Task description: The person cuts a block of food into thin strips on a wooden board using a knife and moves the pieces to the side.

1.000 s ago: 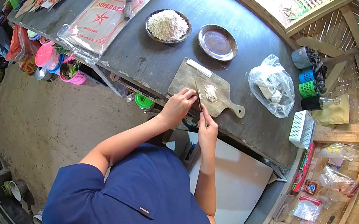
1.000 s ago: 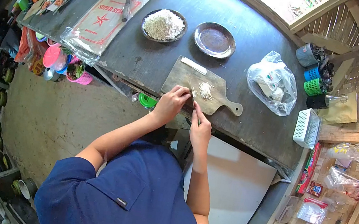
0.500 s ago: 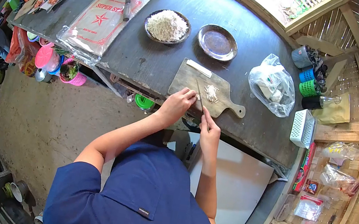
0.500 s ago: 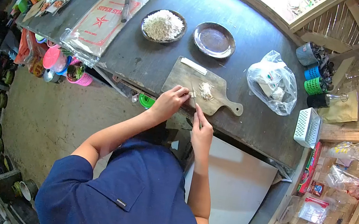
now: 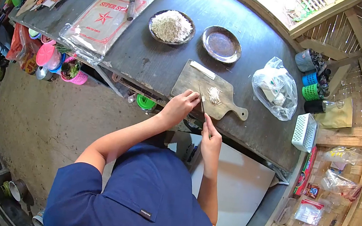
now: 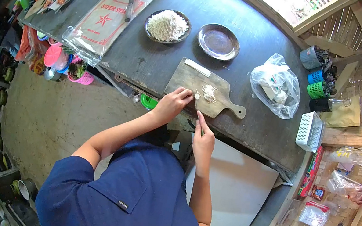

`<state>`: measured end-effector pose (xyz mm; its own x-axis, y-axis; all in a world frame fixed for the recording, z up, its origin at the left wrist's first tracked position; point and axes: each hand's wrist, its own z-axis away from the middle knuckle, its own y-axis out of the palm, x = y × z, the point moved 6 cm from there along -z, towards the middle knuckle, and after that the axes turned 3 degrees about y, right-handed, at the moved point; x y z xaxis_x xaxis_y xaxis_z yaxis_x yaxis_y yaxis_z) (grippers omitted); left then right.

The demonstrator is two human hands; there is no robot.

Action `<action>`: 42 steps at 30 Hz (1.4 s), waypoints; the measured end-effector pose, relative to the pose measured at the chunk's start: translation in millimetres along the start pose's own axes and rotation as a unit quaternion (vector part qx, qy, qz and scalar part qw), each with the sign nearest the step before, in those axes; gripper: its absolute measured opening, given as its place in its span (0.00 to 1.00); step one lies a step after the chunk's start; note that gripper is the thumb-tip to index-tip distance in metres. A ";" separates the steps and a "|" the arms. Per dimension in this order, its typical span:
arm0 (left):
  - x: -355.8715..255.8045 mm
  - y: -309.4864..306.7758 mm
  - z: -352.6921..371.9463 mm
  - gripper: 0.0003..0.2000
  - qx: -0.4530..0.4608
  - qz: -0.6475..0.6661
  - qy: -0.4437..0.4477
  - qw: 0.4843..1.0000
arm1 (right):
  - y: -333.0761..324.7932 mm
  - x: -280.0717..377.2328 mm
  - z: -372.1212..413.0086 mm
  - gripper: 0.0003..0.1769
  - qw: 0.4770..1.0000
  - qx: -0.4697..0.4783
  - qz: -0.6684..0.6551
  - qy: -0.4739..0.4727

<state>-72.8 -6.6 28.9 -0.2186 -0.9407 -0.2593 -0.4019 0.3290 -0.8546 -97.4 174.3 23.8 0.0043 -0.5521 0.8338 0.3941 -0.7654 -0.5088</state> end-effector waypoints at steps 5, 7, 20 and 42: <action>1.4 9.3 3.1 0.19 -0.014 0.037 -0.022 0.999 | 8.1 -3.6 -21.5 0.21 1.000 0.008 -0.014 -0.012; 3.7 5.7 2.0 0.18 -0.013 0.024 -0.017 0.999 | 3.2 4.9 -12.2 0.21 1.000 0.008 -0.019 -0.015; 3.6 7.3 3.2 0.20 -0.021 0.025 -0.009 0.999 | 2.5 -4.1 -10.0 0.21 0.999 0.012 -0.027 -0.027; 3.0 3.3 3.6 0.18 -0.009 0.044 -0.025 0.999 | 4.9 -3.3 -6.5 0.21 0.999 0.010 -0.034 -0.007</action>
<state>-71.6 -8.7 23.7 -0.2102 -0.9107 -0.3556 -0.3986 0.4119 -0.8194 -101.5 170.2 17.2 -0.0094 -0.4947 0.8690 0.4129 -0.7934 -0.4472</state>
